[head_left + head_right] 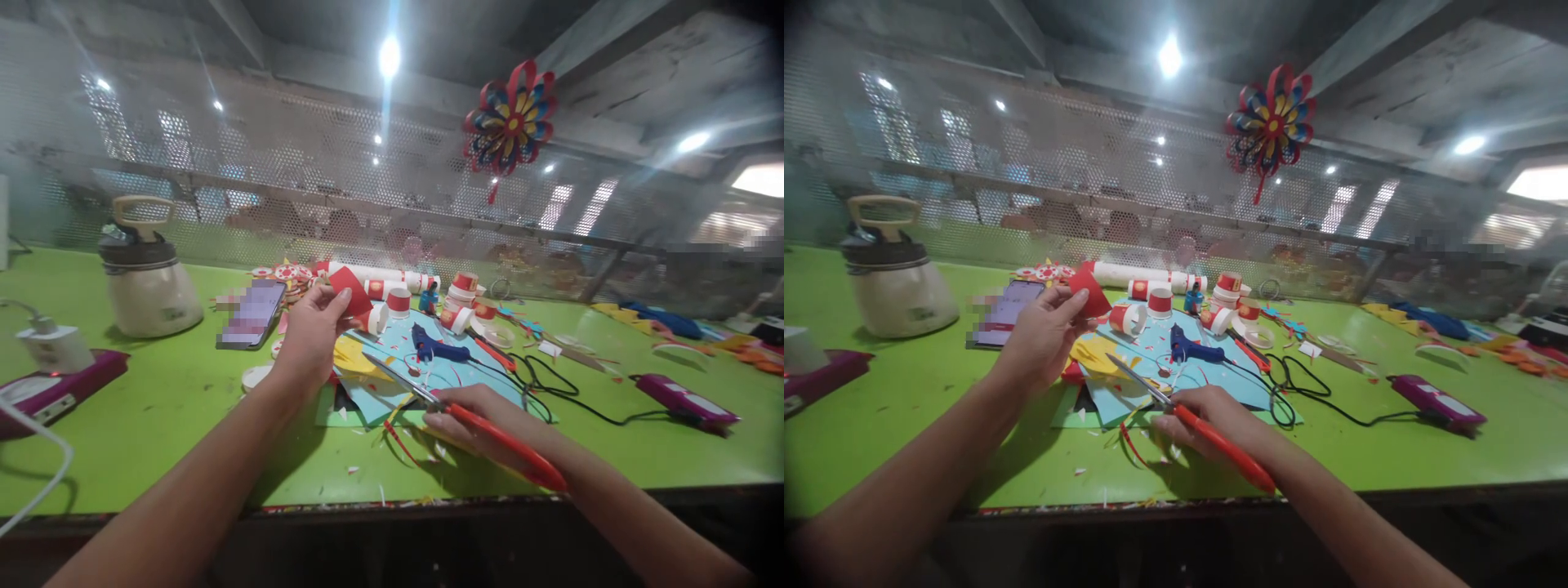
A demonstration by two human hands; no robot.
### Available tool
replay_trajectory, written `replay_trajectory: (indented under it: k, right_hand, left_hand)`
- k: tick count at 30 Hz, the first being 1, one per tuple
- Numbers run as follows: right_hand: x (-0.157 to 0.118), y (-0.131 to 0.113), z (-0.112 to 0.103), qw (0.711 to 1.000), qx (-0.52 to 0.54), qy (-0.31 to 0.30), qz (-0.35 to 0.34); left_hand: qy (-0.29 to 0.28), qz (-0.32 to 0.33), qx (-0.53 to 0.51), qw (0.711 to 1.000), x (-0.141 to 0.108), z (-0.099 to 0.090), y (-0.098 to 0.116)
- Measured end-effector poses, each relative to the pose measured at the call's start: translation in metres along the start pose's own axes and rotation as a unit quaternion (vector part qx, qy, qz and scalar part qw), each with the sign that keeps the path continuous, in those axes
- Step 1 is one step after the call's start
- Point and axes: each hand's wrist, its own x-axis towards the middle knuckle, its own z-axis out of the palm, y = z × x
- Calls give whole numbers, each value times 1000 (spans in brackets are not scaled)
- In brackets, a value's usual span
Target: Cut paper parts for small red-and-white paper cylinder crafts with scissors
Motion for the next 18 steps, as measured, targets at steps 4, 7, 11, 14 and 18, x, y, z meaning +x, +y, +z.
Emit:
replay_trajectory:
  k: [4, 7, 11, 14, 18]
  right_hand:
    - [-26, 6, -1, 999, 9, 34, -18]
    - [-41, 19, -2, 991, 3, 130, -33]
    - [-55, 31, -1, 981, 3, 184, -54]
    - [-60, 27, 1, 987, 2, 155, -39]
    - [-65, 13, -3, 987, -13, 158, -10]
  left_hand:
    - [-18, -33, 6, 999, -4, 1, 4]
    - [-77, -76, -8, 994, -8, 3, 6]
    - [-153, -129, -31, 979, -14, 4, 3]
    - [-202, -123, -9, 972, -18, 4, 0]
    - [-274, -91, 27, 957, -22, 3, 1]
